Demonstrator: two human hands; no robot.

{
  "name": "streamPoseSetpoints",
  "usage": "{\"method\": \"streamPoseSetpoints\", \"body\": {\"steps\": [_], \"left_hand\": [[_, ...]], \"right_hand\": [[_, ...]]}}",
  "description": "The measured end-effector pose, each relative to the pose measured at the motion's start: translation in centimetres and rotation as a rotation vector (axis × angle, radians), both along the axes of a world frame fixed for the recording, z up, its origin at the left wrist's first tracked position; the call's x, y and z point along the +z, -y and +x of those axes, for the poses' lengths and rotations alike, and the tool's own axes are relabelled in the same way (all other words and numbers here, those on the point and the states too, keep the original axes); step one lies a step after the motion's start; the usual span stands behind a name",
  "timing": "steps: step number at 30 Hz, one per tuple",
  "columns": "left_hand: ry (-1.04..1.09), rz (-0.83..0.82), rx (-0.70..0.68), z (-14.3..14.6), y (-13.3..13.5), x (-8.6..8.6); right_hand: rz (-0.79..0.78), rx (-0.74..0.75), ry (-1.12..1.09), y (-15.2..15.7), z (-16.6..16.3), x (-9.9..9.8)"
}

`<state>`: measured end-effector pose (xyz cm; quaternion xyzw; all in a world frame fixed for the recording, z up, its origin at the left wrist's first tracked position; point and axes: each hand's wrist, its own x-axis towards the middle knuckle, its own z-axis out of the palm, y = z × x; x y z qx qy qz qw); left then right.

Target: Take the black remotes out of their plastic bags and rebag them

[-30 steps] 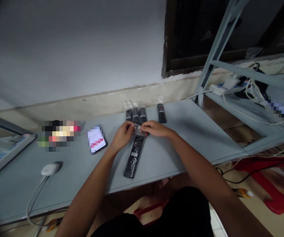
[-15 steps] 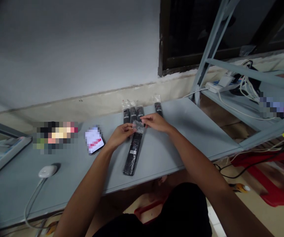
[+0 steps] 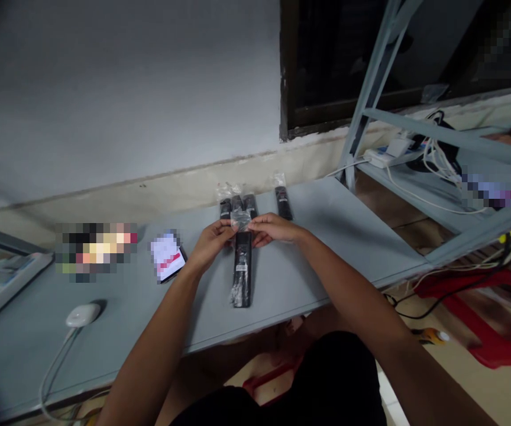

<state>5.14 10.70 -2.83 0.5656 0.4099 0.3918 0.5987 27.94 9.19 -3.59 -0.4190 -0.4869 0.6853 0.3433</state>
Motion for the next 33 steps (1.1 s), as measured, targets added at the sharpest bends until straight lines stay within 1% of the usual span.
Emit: {"method": "streamPoseSetpoints", "body": {"steps": [2,6,8,12,15,19,22,24,26,28,31,33], "left_hand": [[0.028,-0.032,-0.031,-0.1,0.1,0.1],[0.082,-0.025,-0.015,0.1,0.2,0.2],[0.114,-0.021,0.004,0.2,0.2,0.2],[0.193,0.024,0.024,0.2,0.1,0.3],[0.181,0.085,-0.003,0.1,0.1,0.3],[0.075,0.206,-0.045,-0.3,-0.1,0.0],[-0.058,0.375,-0.066,-0.4,-0.4,-0.6],[-0.144,0.508,-0.056,-0.5,-0.6,-1.1],[-0.217,0.629,-0.042,-0.4,-0.8,-1.5],[-0.286,0.708,-0.039,-0.4,-0.9,-1.8],[-0.388,0.763,-0.046,-0.4,-1.0,-2.1],[-0.425,0.772,-0.054,-0.3,-0.9,-2.1]], "right_hand": [[0.008,-0.048,-0.026,0.0,0.0,0.0],[0.016,0.024,-0.052,0.1,0.2,0.0],[0.047,0.026,-0.061,0.1,0.2,-0.1],[0.105,-0.039,-0.083,0.0,0.1,-0.4],[0.133,-0.079,-0.079,-0.2,0.2,-0.6],[0.116,-0.055,-0.126,-0.3,0.5,-0.2],[0.105,-0.045,-0.113,-0.2,0.8,0.2],[0.166,-0.072,-0.045,-0.3,1.2,0.0],[0.235,-0.118,0.022,-0.6,2.0,-0.3],[0.27,-0.193,0.069,-1.4,3.2,-0.7],[0.322,-0.333,0.145,-3.6,5.5,-0.9],[0.414,-0.399,0.255,-5.5,6.6,-0.6]]}}
